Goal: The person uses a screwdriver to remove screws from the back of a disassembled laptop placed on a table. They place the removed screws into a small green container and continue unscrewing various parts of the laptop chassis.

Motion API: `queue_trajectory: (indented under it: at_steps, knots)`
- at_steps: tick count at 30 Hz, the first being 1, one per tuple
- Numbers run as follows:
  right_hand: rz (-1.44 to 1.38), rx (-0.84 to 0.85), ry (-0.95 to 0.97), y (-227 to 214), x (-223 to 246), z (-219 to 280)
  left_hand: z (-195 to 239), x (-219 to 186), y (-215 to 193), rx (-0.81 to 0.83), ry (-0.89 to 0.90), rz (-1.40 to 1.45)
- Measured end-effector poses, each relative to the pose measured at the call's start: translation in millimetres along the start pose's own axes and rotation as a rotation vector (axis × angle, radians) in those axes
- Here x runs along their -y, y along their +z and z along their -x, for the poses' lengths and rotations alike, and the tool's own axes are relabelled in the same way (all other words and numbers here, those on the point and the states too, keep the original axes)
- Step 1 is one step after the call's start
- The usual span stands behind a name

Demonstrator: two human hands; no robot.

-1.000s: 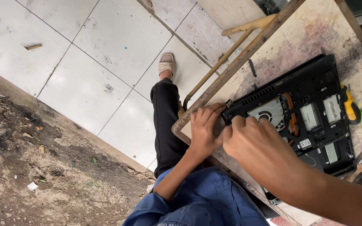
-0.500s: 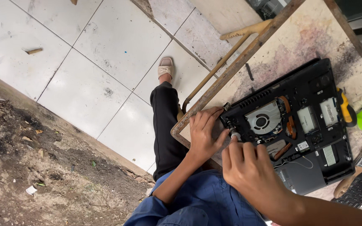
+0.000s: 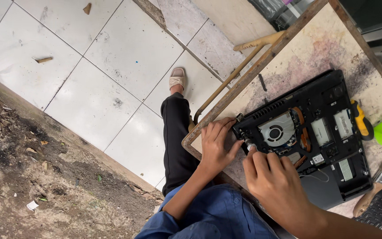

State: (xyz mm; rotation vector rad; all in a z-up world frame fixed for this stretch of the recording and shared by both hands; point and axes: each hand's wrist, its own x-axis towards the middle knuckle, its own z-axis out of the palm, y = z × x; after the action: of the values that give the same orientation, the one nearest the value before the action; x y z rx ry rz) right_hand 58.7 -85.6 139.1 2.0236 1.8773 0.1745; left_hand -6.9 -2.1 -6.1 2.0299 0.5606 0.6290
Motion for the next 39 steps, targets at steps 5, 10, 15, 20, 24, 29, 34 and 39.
queue_trajectory:
  at_steps: [5,10,15,20,24,29,34,39]
  knots:
    - [-0.004,0.028,0.006,-1,-4,-2,0,0,-2,0.003,0.009,-0.005]
    - [-0.318,0.279,0.03,0,-31,-29,-2,-4,-3,0.007,0.024,0.002]
    - [-0.44,0.606,0.12,5,-25,-67,-1,-2,-2,0.0,0.035,0.028]
    - [-0.603,0.399,0.117,150,35,-71,20,31,25,-0.091,0.108,0.041]
    - [-0.58,0.402,0.096,111,22,-80,29,37,30,-0.063,0.074,0.032]
    - [-0.721,0.427,0.12,35,-13,-124,32,39,33,-0.027,0.061,0.026]
    - [-0.697,0.428,0.114,15,-25,-113,29,42,30,-0.012,0.05,0.02]
    - [-0.546,0.526,0.144,-32,-55,-38,-2,-3,-1,0.011,0.0,-0.017]
